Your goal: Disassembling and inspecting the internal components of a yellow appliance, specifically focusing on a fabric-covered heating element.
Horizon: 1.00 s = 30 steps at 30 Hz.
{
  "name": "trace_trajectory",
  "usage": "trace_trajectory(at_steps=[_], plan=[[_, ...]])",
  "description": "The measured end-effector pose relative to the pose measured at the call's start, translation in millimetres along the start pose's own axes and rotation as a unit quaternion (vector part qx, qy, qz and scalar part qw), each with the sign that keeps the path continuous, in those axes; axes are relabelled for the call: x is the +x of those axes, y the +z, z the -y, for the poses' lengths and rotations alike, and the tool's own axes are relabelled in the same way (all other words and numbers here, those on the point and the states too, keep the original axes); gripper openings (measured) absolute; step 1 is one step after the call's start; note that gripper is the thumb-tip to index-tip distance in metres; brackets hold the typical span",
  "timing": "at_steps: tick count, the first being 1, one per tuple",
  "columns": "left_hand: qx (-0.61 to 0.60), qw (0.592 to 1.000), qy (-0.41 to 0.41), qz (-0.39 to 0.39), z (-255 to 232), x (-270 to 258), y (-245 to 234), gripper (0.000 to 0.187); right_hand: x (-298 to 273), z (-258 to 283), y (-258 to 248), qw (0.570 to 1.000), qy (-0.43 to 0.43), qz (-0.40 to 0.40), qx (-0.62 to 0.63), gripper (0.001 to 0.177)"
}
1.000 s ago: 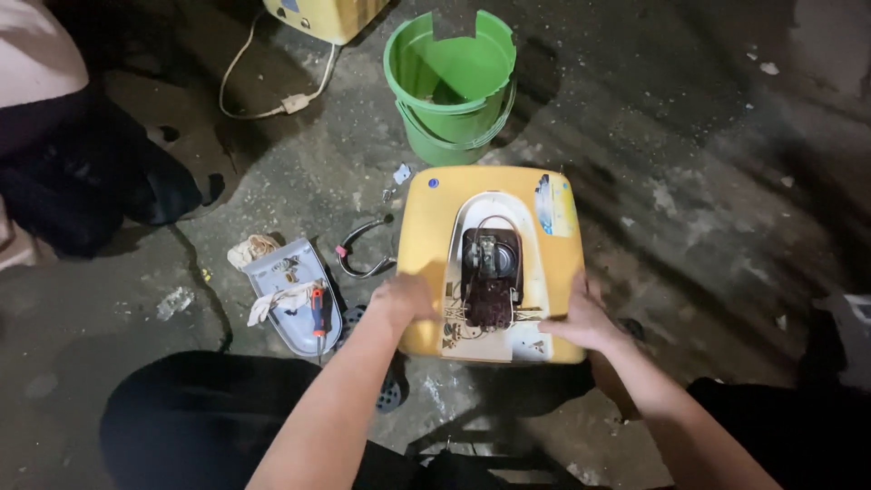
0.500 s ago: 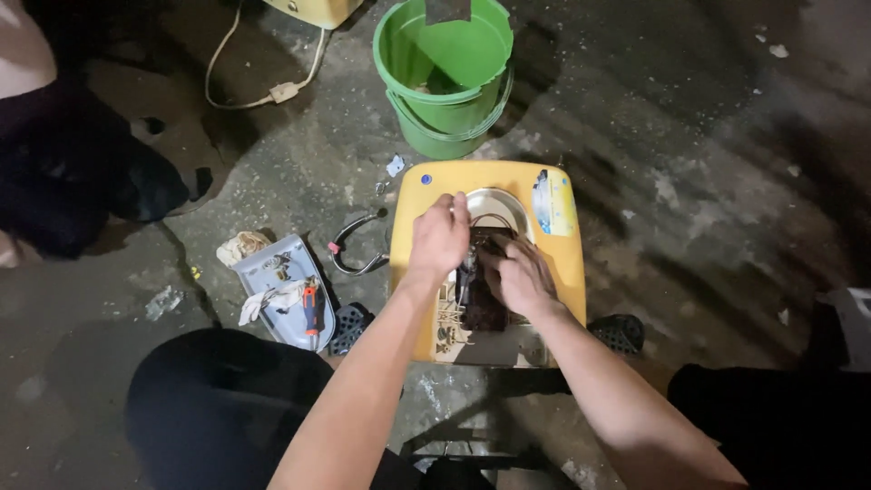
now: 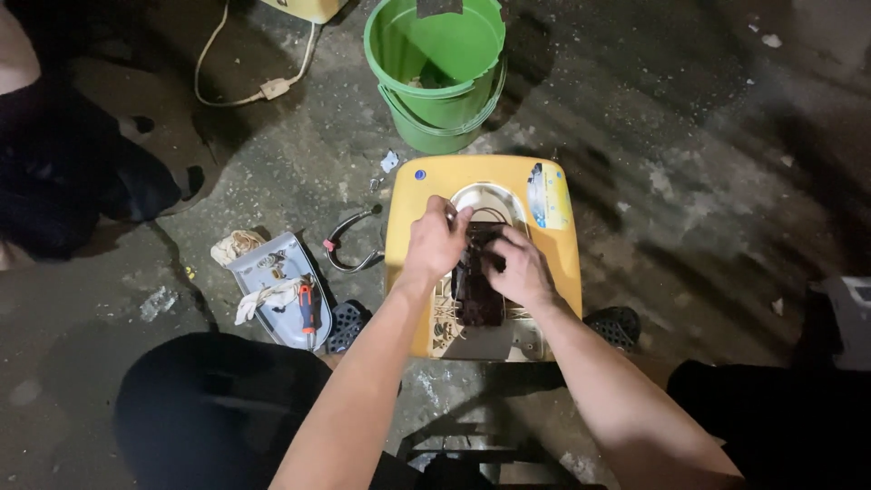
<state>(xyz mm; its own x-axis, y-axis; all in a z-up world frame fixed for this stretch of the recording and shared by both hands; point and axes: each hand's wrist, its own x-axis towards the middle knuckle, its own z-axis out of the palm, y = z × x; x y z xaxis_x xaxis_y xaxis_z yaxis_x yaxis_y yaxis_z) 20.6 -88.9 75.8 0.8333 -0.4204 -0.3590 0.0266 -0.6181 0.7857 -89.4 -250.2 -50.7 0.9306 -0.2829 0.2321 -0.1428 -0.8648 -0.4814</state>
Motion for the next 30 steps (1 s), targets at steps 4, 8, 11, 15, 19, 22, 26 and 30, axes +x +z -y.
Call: trace_trajectory(at_steps=[4,8,11,15,19,22,26,30], plan=[[0.016,0.999,0.006,0.028,-6,-1,4,0.036,1,16,-11,0.998,-0.047,-0.029,-0.008,0.028],[0.047,0.997,0.018,0.051,-18,-8,3,0.029,0,16,-12,0.998,-0.061,-0.018,-0.01,0.019],[0.061,0.995,0.029,0.07,-25,-13,1,0.025,3,25,-21,0.999,-0.04,-0.003,-0.03,0.021],[0.09,0.992,0.017,0.085,-36,-11,0,0.024,26,63,-57,0.987,0.039,0.133,-0.086,0.024],[0.106,0.988,0.034,0.107,-42,-10,3,0.026,39,60,-62,0.973,0.118,0.194,0.037,0.032],[0.113,0.987,0.039,0.112,-46,-7,6,0.027,45,3,-30,0.978,-0.027,0.201,-0.055,0.036],[0.102,0.988,0.042,0.11,-27,9,23,0.032,50,17,-41,0.98,-0.037,0.193,0.003,0.035],[0.123,0.985,0.052,0.108,-26,10,19,0.028,65,23,-73,0.959,0.013,0.199,-0.203,0.038]])
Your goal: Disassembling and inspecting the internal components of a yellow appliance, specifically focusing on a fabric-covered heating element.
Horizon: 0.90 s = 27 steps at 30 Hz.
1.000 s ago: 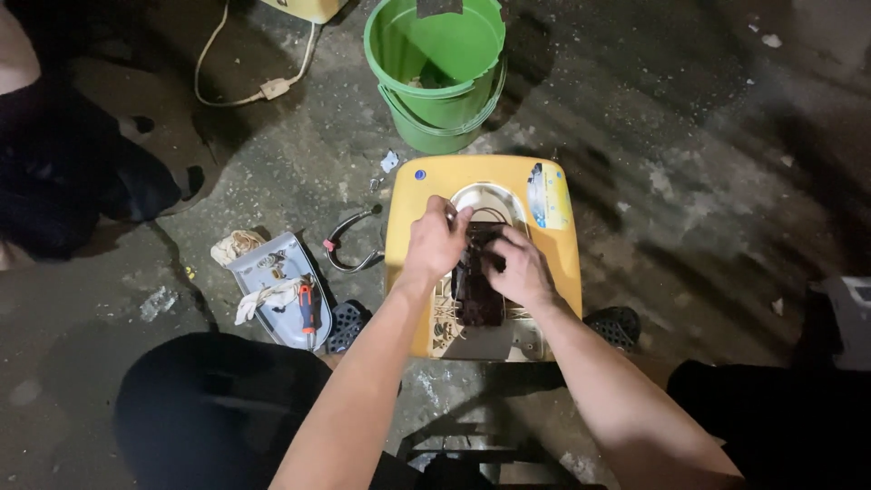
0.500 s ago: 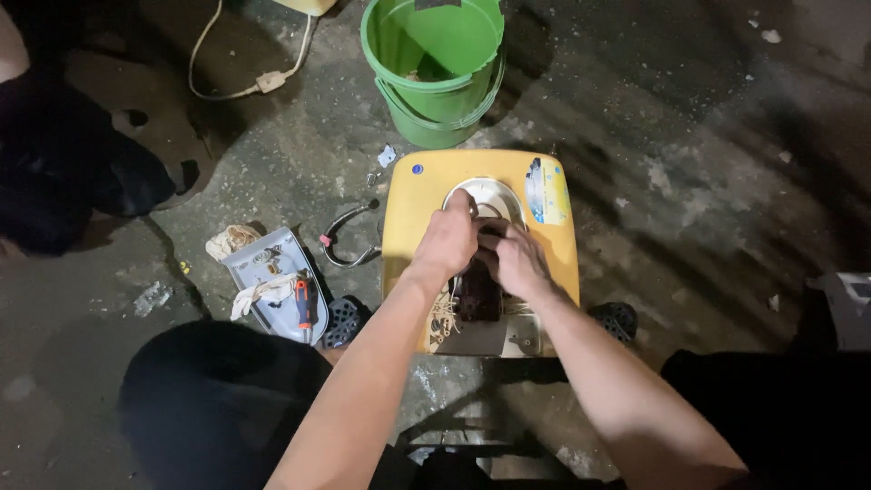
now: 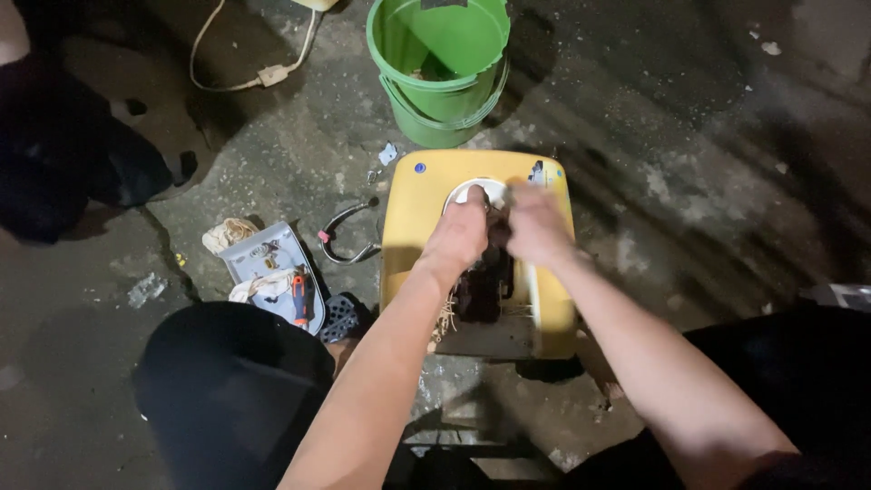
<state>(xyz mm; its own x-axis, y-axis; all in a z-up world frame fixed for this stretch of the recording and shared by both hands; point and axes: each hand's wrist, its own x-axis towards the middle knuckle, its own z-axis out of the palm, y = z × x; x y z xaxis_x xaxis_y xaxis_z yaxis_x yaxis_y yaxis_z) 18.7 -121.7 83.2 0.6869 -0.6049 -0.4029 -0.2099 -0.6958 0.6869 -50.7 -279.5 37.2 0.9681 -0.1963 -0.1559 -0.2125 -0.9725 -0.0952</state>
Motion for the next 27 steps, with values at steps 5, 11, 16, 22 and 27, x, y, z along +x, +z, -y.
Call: trace_trajectory(at_steps=[5,11,16,22,27], plan=[[-0.075,0.995,0.005,-0.059,6,-20,-8,0.021,-36,-36,16,0.886,0.309,0.14,0.317,0.14],[-0.263,0.917,-0.117,-0.274,52,-34,-40,0.023,-48,3,-41,0.859,0.323,0.158,0.364,0.143],[-0.35,0.85,-0.245,-0.309,155,-12,-13,0.03,-4,-18,-11,0.895,0.277,0.154,0.315,0.138],[-0.39,0.863,-0.229,-0.224,159,-6,-1,0.036,4,-7,-24,0.904,0.247,0.177,0.302,0.133],[-0.426,0.856,-0.204,-0.212,154,10,12,0.033,4,-4,-24,0.902,0.246,0.176,0.307,0.13]])
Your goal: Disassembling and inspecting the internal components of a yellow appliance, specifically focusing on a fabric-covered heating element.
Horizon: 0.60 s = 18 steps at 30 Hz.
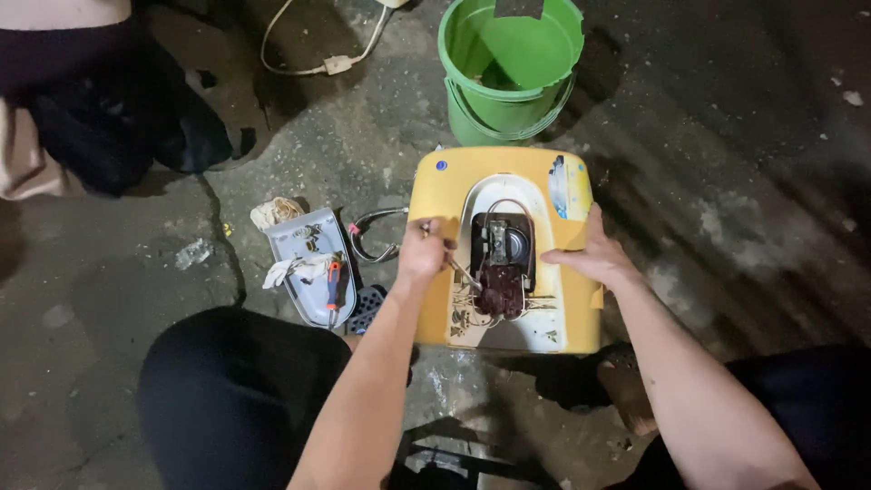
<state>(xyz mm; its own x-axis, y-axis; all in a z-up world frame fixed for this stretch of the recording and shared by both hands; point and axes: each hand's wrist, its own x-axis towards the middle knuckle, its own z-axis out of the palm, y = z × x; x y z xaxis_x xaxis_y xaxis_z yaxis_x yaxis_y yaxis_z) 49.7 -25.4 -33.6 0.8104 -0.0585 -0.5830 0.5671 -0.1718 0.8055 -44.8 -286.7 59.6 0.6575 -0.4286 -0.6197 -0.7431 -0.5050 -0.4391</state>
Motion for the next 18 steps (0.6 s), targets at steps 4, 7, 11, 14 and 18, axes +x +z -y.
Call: trace_trajectory(at_steps=[4,7,11,14,18], plan=[[0.106,0.99,0.093,-0.007,-56,-51,7,0.033,15,0,-4,0.997,-0.003,0.02,-0.071,0.136],[0.092,0.983,0.158,-0.002,-93,-75,22,0.025,26,10,-1,0.957,-0.21,-0.07,-0.185,0.082],[0.118,0.966,0.226,0.044,-107,-93,38,0.019,16,25,24,0.949,-0.312,-0.025,-0.031,0.056],[0.187,0.948,0.244,0.081,-105,-93,42,0.017,40,14,51,0.948,-0.309,-0.035,-0.068,0.033],[0.261,0.936,0.208,0.11,-101,-91,36,0.022,31,17,67,0.936,-0.334,-0.087,-0.072,0.019]])
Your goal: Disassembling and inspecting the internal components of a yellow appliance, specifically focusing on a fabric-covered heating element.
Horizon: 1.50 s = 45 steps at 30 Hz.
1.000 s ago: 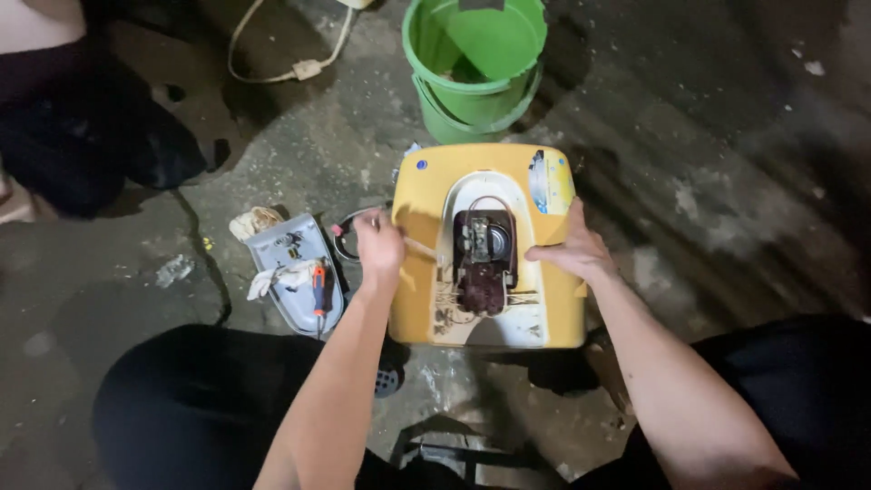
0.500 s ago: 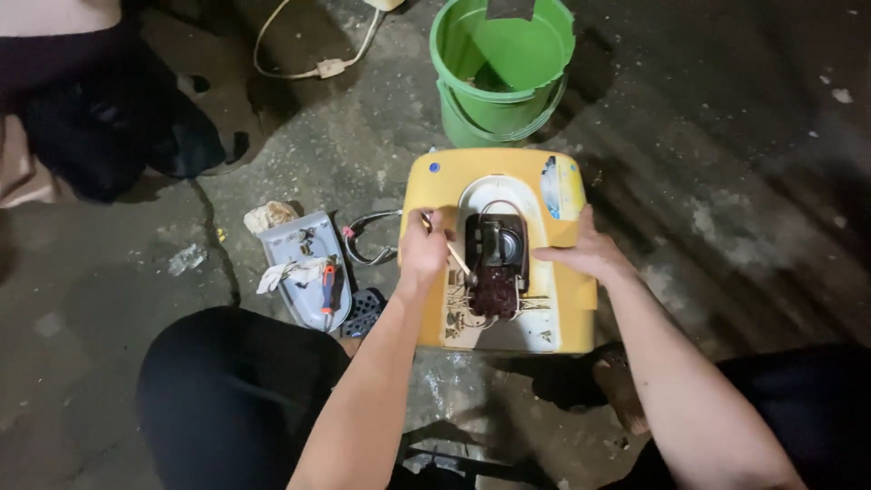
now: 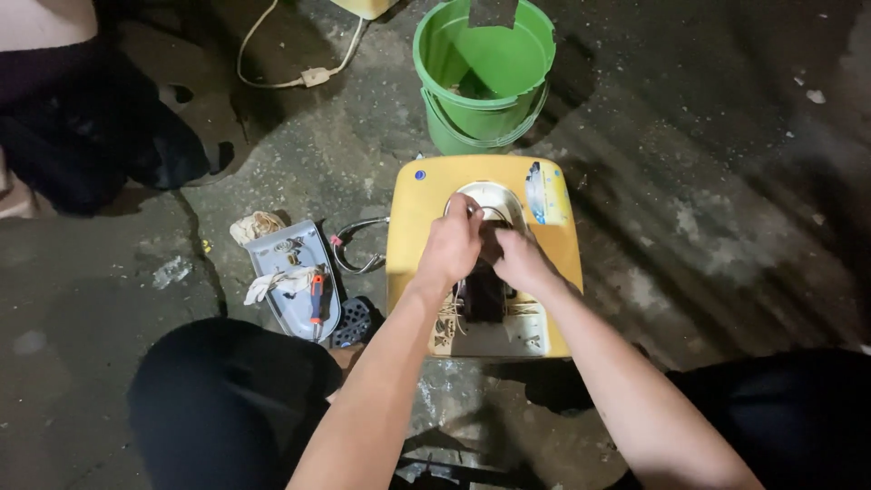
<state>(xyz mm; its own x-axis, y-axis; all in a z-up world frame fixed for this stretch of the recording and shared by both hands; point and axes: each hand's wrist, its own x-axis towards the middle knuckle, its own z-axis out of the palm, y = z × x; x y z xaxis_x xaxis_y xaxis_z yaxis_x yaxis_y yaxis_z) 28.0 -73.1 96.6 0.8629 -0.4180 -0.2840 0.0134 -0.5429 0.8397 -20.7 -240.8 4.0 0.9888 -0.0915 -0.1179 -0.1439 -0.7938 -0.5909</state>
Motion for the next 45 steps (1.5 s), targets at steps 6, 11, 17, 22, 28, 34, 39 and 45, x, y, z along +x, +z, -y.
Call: trace_trajectory(at_steps=[6,11,17,22,28,34,39,45], plan=[[0.056,0.998,-0.028,0.021,12,14,3,0.024,-13,18,-3,0.998,0.051,0.019,0.012,0.025],[0.091,0.994,-0.042,0.04,3,20,4,0.022,-23,48,-6,0.989,0.124,0.053,-0.067,0.031],[0.11,0.989,-0.031,0.093,-6,21,-1,0.022,-31,81,-22,0.983,0.179,0.036,-0.015,0.034],[0.094,0.988,-0.031,0.118,-2,31,-2,0.026,-23,67,-19,0.982,0.177,0.06,-0.018,0.042],[0.022,0.998,-0.05,0.013,-1,21,-9,0.025,-20,12,15,0.997,0.072,0.005,-0.023,0.038],[-0.171,0.958,-0.146,-0.176,48,46,-5,0.028,-11,-17,39,0.999,0.018,-0.038,0.026,0.051],[-0.364,0.884,-0.205,-0.212,126,67,22,0.027,-2,-18,47,0.997,-0.042,-0.057,0.006,0.051],[-0.505,0.808,-0.214,-0.214,140,58,22,0.018,6,-27,59,0.997,-0.048,-0.063,-0.021,0.052]])
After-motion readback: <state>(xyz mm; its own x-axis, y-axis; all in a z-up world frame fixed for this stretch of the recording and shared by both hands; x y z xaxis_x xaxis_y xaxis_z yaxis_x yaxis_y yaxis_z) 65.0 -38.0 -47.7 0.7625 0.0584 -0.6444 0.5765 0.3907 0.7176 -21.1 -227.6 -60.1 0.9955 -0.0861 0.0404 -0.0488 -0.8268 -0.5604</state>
